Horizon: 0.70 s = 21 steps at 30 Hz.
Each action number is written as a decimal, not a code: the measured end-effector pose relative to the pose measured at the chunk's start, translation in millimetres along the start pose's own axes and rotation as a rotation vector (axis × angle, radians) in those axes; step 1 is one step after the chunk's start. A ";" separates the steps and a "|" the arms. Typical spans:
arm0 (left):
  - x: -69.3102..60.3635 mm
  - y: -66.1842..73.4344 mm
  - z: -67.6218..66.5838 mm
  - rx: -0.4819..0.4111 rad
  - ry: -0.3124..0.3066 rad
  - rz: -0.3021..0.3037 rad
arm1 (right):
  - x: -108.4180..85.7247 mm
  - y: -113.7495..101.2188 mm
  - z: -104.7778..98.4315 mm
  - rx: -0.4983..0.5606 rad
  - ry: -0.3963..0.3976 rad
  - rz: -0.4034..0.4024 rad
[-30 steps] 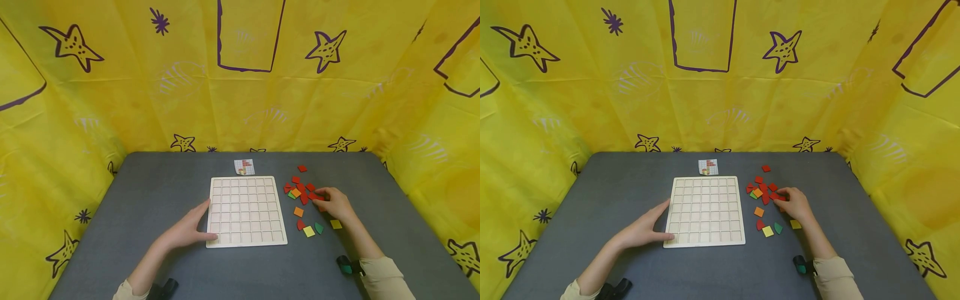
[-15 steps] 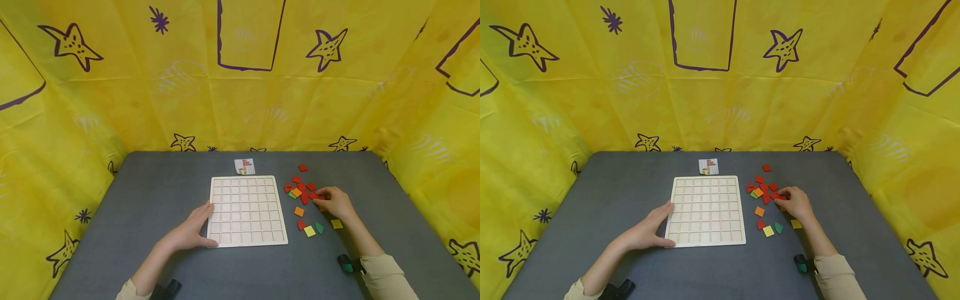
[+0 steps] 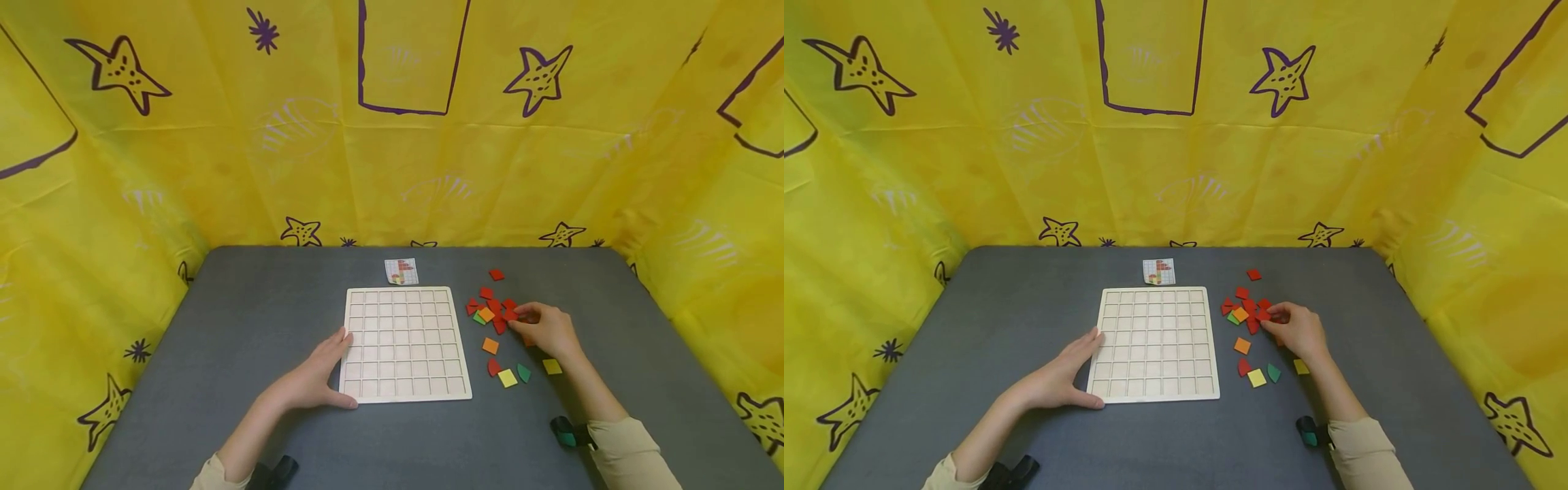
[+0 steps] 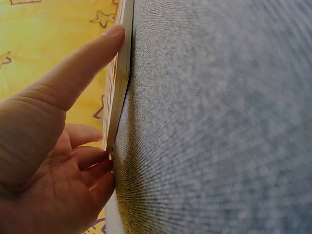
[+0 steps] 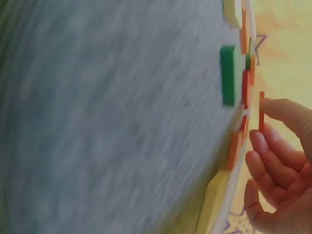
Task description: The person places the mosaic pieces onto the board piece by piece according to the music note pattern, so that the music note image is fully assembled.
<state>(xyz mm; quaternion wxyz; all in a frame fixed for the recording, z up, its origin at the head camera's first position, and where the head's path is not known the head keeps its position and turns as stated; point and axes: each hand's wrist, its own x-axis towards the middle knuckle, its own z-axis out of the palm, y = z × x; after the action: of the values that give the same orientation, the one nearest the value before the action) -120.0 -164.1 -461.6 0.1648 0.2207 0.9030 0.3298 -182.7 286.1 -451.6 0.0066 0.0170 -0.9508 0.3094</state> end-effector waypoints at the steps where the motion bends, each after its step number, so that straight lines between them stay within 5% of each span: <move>1: -0.2 0.2 -0.4 0.000 0.000 -0.001 | 0.3 -2.9 1.0 0.010 0.006 -0.006; 9: 1.3 0.7 -1.5 -0.001 -0.008 -0.014 | 8.6 -29.0 19.3 0.139 0.036 -0.033; 16: 4.0 -0.5 -0.7 -0.001 -0.018 -0.032 | 18.4 -51.1 42.9 0.340 -0.040 -0.014; 21: 3.9 -0.1 -0.4 0.001 -0.019 -0.044 | 26.8 -67.0 61.2 0.373 -0.087 -0.037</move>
<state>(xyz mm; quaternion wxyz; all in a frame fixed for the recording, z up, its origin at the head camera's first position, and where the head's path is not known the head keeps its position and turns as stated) -123.5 -162.5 -461.9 0.1805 0.2040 0.9061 0.3236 -207.1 195.2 -461.1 -0.0320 0.0488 -0.8758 0.4792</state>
